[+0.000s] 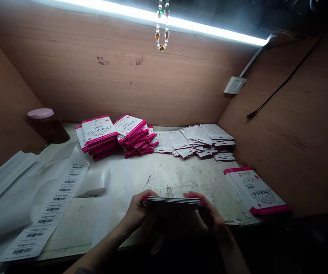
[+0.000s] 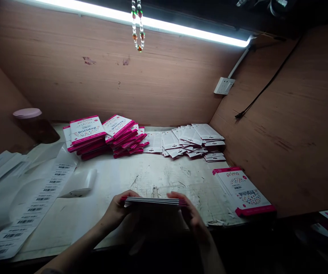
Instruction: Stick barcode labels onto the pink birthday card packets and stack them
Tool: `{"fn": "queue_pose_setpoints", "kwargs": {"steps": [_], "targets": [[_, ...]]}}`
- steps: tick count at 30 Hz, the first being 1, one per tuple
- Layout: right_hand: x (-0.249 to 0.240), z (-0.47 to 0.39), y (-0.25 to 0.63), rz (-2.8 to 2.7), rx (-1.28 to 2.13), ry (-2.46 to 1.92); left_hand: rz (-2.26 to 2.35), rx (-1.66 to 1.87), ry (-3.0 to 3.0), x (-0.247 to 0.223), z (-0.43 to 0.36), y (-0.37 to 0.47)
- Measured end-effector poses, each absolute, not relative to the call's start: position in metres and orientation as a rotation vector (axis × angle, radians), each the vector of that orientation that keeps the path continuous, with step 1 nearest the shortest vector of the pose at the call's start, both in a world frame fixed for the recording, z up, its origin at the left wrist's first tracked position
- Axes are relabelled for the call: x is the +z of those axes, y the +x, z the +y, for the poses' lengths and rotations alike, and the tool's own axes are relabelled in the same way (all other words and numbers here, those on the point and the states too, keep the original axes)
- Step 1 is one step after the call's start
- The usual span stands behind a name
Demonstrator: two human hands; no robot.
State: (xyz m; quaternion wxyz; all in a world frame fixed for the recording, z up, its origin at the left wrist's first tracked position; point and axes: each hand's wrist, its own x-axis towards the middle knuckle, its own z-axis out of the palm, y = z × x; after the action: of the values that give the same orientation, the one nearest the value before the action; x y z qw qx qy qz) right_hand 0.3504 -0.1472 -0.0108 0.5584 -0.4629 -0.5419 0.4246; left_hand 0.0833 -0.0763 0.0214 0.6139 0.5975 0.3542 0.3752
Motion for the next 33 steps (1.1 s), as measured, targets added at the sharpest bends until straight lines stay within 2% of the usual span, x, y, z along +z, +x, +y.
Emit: {"fn": "queue_pose_setpoints", "kwargs": {"steps": [2, 6, 9, 12, 16, 20, 23, 26, 29, 33], "targets": [[0.013, -0.114, 0.364, -1.405, 0.864, -1.059, 0.825, 0.875, 1.322, 0.019, -0.075, 0.076], [0.041, 0.0, 0.361, -2.026, 0.24, -1.532, 0.841, 0.898, 1.343, 0.018, -0.079, 0.062], [0.036, 0.082, 0.327, -2.217, 0.127, -1.558, 0.864, 0.907, 1.391, 0.017, -0.086, 0.057], [0.029, 0.124, 0.296, -2.285, 0.059, -1.552, 0.858, 0.924, 1.408, 0.014, -0.091, 0.057], [0.027, 0.106, 0.301, -2.263, -0.03, -1.556, 0.882, 0.927, 1.419, 0.011, -0.094, 0.058], [0.031, 0.017, 0.345, -2.057, -0.103, -1.533, 0.873, 0.941, 1.476, 0.004, -0.094, 0.055], [0.037, -0.065, 0.37, -1.345, 0.113, -1.399, 0.773, 1.0, 1.619, -0.002, -0.096, 0.05], [0.042, -0.127, 0.373, -0.811, 0.599, -1.295, 0.679, 1.017, 1.766, -0.003, -0.102, 0.045], [0.039, -0.16, 0.36, -0.561, 1.038, -1.257, 0.716, 1.017, 1.797, -0.001, -0.111, 0.042], [0.026, -0.175, 0.342, -0.476, 1.354, -1.263, 0.841, 1.129, 1.764, -0.006, -0.118, 0.041]]}}
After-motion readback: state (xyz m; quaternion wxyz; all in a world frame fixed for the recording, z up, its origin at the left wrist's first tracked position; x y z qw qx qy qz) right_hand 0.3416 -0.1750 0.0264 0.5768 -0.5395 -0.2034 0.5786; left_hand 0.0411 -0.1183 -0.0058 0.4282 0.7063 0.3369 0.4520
